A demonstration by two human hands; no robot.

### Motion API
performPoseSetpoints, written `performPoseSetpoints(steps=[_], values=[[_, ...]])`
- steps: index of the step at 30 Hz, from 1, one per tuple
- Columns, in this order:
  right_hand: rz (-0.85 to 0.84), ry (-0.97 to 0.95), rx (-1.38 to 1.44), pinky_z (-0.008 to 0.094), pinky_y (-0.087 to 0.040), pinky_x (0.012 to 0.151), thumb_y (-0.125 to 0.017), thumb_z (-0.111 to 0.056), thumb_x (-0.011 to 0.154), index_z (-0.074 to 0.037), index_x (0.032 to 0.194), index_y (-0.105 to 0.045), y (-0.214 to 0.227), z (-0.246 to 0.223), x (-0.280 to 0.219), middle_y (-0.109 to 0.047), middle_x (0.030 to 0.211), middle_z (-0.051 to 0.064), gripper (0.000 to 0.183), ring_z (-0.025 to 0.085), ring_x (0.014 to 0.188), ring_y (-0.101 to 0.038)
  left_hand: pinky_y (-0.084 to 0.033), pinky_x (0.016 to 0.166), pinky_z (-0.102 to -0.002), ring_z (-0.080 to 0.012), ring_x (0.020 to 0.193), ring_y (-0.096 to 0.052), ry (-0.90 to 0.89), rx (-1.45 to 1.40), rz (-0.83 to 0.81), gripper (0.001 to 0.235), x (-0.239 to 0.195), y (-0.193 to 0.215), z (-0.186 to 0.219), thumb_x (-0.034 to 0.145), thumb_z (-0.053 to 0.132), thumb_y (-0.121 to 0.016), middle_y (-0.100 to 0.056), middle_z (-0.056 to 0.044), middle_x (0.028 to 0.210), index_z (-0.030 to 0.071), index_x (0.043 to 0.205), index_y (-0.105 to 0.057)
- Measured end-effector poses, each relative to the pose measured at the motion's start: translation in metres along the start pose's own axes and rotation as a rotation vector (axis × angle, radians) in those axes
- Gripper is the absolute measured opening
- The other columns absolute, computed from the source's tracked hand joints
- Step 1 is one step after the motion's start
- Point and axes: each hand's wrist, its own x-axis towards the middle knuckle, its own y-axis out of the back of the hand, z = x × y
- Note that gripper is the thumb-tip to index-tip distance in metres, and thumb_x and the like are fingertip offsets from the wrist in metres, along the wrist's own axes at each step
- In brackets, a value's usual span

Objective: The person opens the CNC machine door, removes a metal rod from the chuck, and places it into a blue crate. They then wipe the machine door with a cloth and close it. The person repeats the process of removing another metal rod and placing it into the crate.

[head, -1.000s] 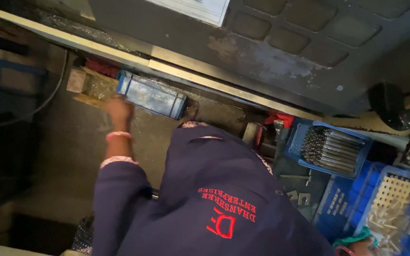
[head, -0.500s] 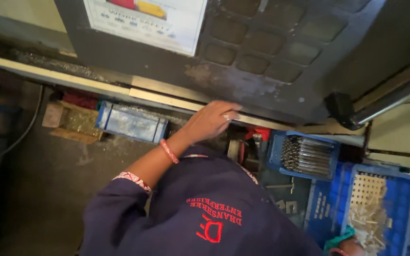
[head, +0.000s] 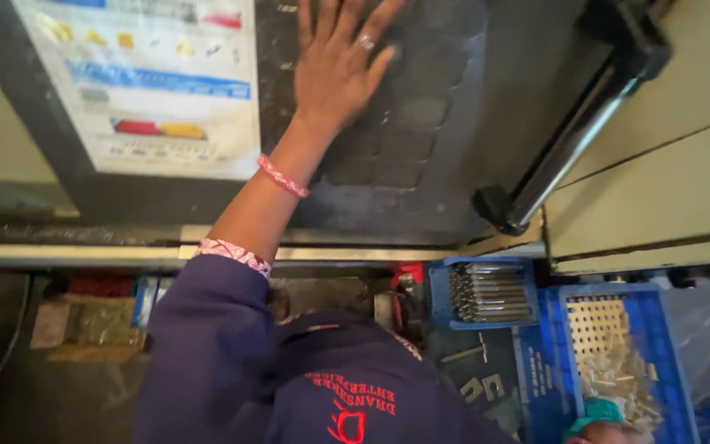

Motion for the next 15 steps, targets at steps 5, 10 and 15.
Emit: performPoseSetpoints(steps=[5, 10, 15], values=[[0.129, -0.073, 0.123, 0.039, -0.06, 0.083, -0.065, -0.002, 0.097, -0.009, 0.107, -0.051, 0.013, -0.023, 0.021, -0.056, 0.107, 0.008, 0.019, 0.022, 0.092, -0.064, -0.009, 0.13, -0.053, -0.0289, 0.16, -0.02, -0.091, 0.109, 0.164, 0.063, -0.004, -0.011, -0.008, 0.111, 0.042, -0.064, -0.025, -0.007, 0.173, 0.028, 0.167, -0.039], [0.275, -0.133, 0.231, 0.039, -0.06, 0.085, -0.065, 0.0, 0.097, -0.009, 0.108, -0.049, 0.046, -0.013, 0.013, -0.055, 0.107, 0.008, 0.021, 0.022, 0.093, -0.063, -0.008, 0.132, -0.052, -0.0287, 0.163, -0.018, -0.053, 0.157, 0.056, 0.061, -0.01, -0.017, -0.011, 0.112, 0.044, -0.055, -0.022, -0.006, 0.176, 0.031, 0.169, -0.039], [0.407, -0.165, 0.375, 0.039, -0.06, 0.086, -0.066, 0.003, 0.097, -0.009, 0.108, -0.048, 0.04, -0.009, 0.037, -0.054, 0.108, 0.008, 0.024, 0.022, 0.094, -0.062, -0.006, 0.131, -0.054, -0.0288, 0.161, -0.016, -0.041, 0.137, 0.001, 0.06, -0.004, -0.025, -0.03, 0.113, 0.047, -0.048, -0.022, -0.007, 0.175, 0.031, 0.17, -0.039]])
